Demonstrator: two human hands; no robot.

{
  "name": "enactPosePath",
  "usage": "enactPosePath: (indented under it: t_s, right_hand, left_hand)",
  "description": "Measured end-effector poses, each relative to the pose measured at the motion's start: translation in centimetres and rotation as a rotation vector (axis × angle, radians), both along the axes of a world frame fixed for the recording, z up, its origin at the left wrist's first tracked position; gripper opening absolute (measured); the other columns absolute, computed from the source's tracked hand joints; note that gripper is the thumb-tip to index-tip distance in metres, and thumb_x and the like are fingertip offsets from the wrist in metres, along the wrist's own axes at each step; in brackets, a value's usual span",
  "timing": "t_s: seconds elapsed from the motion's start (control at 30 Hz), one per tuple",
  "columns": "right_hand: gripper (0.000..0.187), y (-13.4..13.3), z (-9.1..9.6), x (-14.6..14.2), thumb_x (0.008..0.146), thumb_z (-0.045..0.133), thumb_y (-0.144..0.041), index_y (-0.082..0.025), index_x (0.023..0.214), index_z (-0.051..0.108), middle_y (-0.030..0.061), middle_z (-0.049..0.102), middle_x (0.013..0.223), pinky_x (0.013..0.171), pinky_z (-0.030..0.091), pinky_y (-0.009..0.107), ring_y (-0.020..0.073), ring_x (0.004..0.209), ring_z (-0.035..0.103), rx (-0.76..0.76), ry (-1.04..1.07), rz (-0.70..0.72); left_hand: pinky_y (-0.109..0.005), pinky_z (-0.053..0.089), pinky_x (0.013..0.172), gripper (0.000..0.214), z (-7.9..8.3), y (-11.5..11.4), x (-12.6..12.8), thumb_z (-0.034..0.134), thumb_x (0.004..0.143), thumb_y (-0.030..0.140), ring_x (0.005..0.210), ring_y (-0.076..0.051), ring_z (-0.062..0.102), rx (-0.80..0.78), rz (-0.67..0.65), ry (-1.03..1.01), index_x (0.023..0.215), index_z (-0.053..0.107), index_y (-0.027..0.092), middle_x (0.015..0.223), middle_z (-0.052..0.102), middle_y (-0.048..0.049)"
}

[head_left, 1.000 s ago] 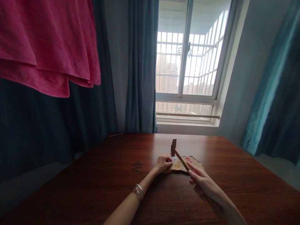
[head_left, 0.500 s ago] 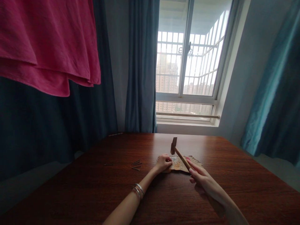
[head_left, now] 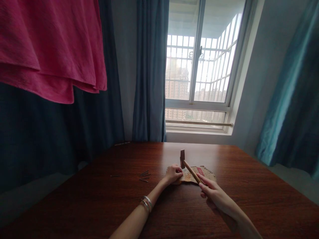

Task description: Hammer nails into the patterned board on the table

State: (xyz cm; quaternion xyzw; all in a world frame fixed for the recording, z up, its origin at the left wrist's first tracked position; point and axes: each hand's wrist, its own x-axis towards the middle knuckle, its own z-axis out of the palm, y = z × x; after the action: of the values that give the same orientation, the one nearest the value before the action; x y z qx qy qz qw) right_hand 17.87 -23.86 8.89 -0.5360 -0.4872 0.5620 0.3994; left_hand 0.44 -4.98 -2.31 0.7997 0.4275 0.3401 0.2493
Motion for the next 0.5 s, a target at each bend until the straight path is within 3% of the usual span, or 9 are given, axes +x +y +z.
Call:
enactPosePath:
  t_s: [0.17, 0.37, 0.5]
  right_hand:
    - [0.056, -0.03, 0.01, -0.22, 0.088, 0.043, -0.036, -0.028, 0.141, 0.027, -0.0065, 0.045, 0.061, 0.028, 0.017, 0.011, 0.0013, 0.028, 0.033, 0.078, 0.018, -0.012]
    - [0.058, -0.28, -0.17, -0.42, 0.087, 0.045, -0.036, -0.024, 0.142, 0.028, -0.0054, 0.047, 0.062, 0.026, 0.018, 0.012, 0.0023, 0.028, 0.035, 0.03, -0.051, -0.038]
    - [0.059, -0.54, 0.12, -0.61, 0.087, 0.045, -0.038, -0.024, 0.142, 0.028, -0.0062, 0.045, 0.061, 0.026, 0.019, 0.012, 0.0008, 0.027, 0.032, 0.087, -0.009, -0.036]
  left_hand:
    - [-0.023, 0.042, 0.068, 0.015, -0.04, 0.04, -0.06, 0.061, 0.068, 0.029, 0.075, -0.015, 0.058, 0.011, -0.004, 0.017, 0.07, 0.07, 0.017, 0.081, 0.064, -0.0027]
    - [-0.023, 0.042, 0.069, 0.015, 0.49, -0.34, -0.05, 0.06, 0.068, 0.028, 0.075, -0.015, 0.058, -0.008, 0.01, 0.024, 0.071, 0.07, 0.017, 0.082, 0.065, -0.0027]
    - [-0.023, 0.042, 0.068, 0.015, 0.76, -0.56, -0.06, 0.06, 0.068, 0.028, 0.074, -0.015, 0.058, -0.007, 0.001, 0.013, 0.069, 0.07, 0.017, 0.081, 0.064, -0.0029]
